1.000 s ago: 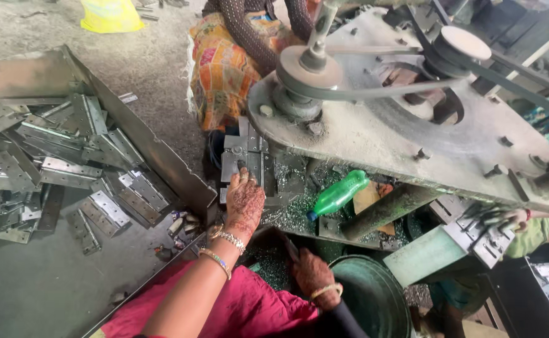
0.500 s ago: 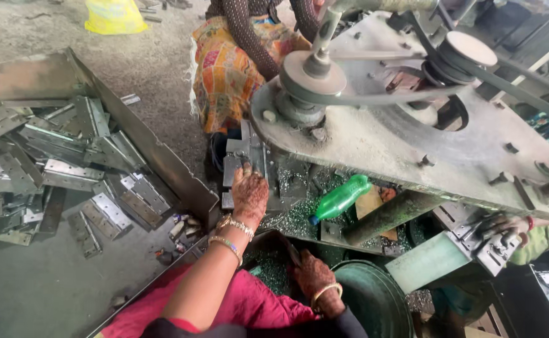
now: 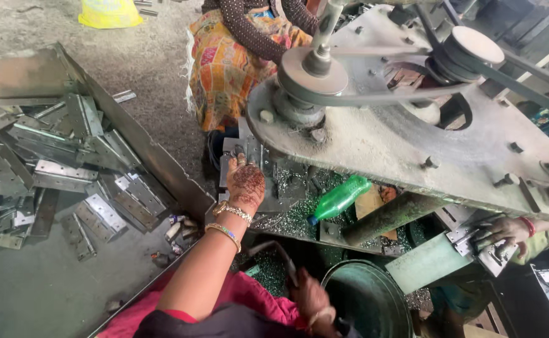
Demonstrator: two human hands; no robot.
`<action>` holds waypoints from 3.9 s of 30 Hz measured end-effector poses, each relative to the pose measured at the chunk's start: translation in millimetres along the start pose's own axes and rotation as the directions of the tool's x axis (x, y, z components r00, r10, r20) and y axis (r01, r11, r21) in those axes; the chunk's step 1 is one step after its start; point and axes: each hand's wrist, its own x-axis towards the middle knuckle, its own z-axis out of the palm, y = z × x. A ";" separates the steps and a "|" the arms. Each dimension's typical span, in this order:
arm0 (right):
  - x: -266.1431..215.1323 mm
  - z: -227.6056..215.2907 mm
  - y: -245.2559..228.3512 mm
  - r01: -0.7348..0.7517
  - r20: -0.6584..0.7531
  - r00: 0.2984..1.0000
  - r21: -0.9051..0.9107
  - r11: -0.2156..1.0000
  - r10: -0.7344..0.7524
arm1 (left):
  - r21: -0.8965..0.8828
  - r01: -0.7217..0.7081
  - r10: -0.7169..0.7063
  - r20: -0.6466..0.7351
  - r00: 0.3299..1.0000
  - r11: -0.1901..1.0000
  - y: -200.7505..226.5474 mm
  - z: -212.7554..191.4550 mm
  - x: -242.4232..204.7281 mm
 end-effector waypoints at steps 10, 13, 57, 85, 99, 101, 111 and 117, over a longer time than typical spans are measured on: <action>10.3 38.5 32.7 0.013 -0.073 0.997 0.003 1.000 -0.013 | 0.926 -0.237 0.037 0.236 0.971 0.293 34.1 -13.9 -26.5; -3.7 66.7 34.1 -0.038 -0.176 0.983 0.115 0.993 0.058 | 0.920 -0.239 0.039 0.239 0.970 0.311 38.3 -9.6 -20.7; 1.2 -29.2 -17.4 -0.015 -0.037 0.999 0.083 0.996 0.018 | 0.844 -0.326 0.081 0.323 0.943 0.426 55.3 -44.6 -106.8; 3.1 66.6 39.9 -0.225 -0.029 0.974 0.041 0.974 0.226 | 0.874 -0.258 0.215 0.182 0.959 0.412 51.4 -25.3 -77.2; -7.3 61.3 33.4 -0.295 -0.061 0.954 -0.017 0.955 0.294 | 0.932 -0.182 0.072 0.168 0.983 0.313 97.8 -34.8 -60.4; -14.3 84.7 36.5 -0.200 -0.031 0.978 0.161 0.966 0.208 | 0.858 -0.167 0.049 0.164 0.985 0.485 85.9 -50.5 -78.1; 35.7 97.1 77.0 -0.148 -0.113 0.982 0.063 0.987 0.154 | 0.488 0.392 -0.074 -0.550 0.832 0.780 -130.4 -157.0 -109.0; 66.9 70.8 50.5 -0.136 -0.137 0.977 0.203 0.970 0.166 | 0.783 0.300 -0.143 -0.265 0.954 0.545 -240.8 -187.5 9.8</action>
